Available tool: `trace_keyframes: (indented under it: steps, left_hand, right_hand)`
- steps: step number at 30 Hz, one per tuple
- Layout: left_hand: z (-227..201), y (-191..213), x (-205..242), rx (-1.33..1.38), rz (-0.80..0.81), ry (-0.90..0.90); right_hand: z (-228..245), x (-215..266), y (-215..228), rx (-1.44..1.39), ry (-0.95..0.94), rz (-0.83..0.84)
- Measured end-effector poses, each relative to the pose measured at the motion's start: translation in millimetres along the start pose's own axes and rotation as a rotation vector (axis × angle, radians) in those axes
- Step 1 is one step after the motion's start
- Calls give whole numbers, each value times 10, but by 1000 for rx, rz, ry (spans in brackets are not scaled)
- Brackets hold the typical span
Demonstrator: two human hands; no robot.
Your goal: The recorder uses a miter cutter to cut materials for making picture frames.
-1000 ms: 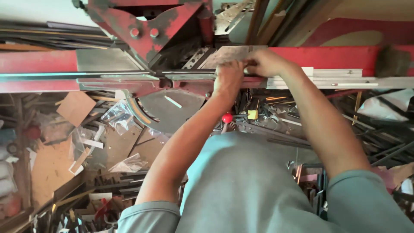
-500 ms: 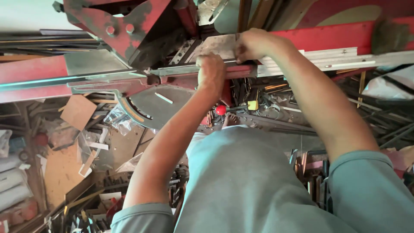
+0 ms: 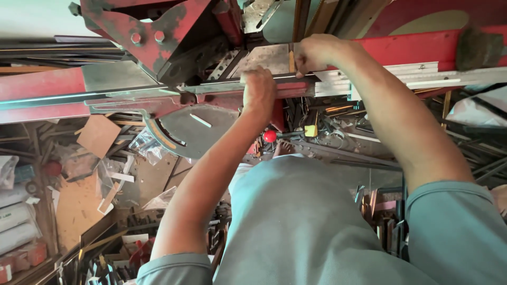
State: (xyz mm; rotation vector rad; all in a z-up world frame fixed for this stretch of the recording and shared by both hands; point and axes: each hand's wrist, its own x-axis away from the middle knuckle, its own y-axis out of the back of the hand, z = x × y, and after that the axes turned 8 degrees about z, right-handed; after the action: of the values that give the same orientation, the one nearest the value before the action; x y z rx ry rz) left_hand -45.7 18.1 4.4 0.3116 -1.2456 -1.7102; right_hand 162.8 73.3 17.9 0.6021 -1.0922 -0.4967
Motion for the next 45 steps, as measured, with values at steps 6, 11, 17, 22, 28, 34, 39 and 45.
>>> trace_keyframes:
  steps: [6, 11, 17, 22, 28, 34, 39, 45]
  left_hand:
    - [-238, -362, -190, 167, 50, 119]
    - [-279, -333, -209, 102, -3, 199]
    - [-272, -160, -179, 134, 1, 291]
    - [-247, -4, 9, 178, -21, 229]
    - [-247, -91, 114, -7, -84, 117]
    - [-190, 9, 238, -159, -149, 220]
    - [-142, 91, 233, -129, -131, 174]
    - [-144, 50, 196, -92, -119, 182]
  right_hand:
    - [-74, 44, -55, -33, 55, -11]
    - [-234, 101, -360, -15, 131, -210]
    - [395, 540, -864, 11, 38, -720]
    - [984, 729, -996, -9, 157, -966]
    - [922, 602, -1090, 118, 57, -991]
    - [943, 586, -1033, 77, 30, -1021]
    - [957, 585, -1041, 43, 11, -1044]
    - [956, 569, -1076, 18, 17, -1081]
